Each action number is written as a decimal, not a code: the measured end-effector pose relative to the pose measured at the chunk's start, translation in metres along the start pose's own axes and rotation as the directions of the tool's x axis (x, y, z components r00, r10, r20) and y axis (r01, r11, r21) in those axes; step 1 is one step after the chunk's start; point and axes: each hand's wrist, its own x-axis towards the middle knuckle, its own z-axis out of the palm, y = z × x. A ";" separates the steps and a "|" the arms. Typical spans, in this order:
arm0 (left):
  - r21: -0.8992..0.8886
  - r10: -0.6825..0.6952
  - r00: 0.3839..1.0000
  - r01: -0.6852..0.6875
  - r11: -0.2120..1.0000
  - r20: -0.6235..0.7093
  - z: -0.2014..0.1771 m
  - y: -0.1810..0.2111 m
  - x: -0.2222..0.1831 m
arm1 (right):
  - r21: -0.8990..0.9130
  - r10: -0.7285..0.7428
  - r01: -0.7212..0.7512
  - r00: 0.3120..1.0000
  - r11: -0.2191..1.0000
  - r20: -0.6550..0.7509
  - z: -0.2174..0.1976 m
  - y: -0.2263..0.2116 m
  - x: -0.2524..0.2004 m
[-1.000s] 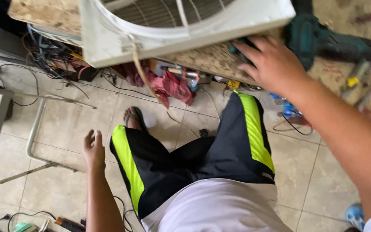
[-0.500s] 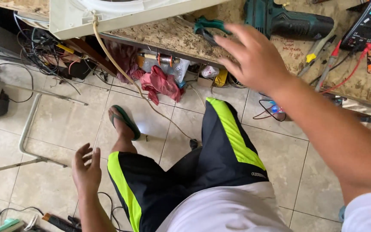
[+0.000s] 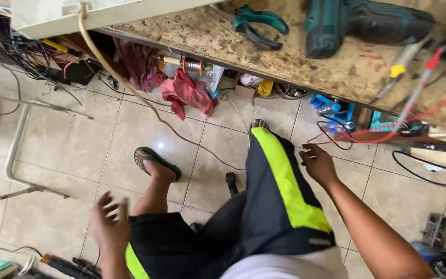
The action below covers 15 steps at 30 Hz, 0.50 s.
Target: Disassembling a fan motor assembly using pliers and a screwdriver on a repair bench.
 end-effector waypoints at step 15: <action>0.301 -0.300 0.845 0.175 0.937 0.443 0.111 -0.053 -0.057 | -0.047 0.242 -0.238 0.958 0.970 0.155 0.077 0.089 0.244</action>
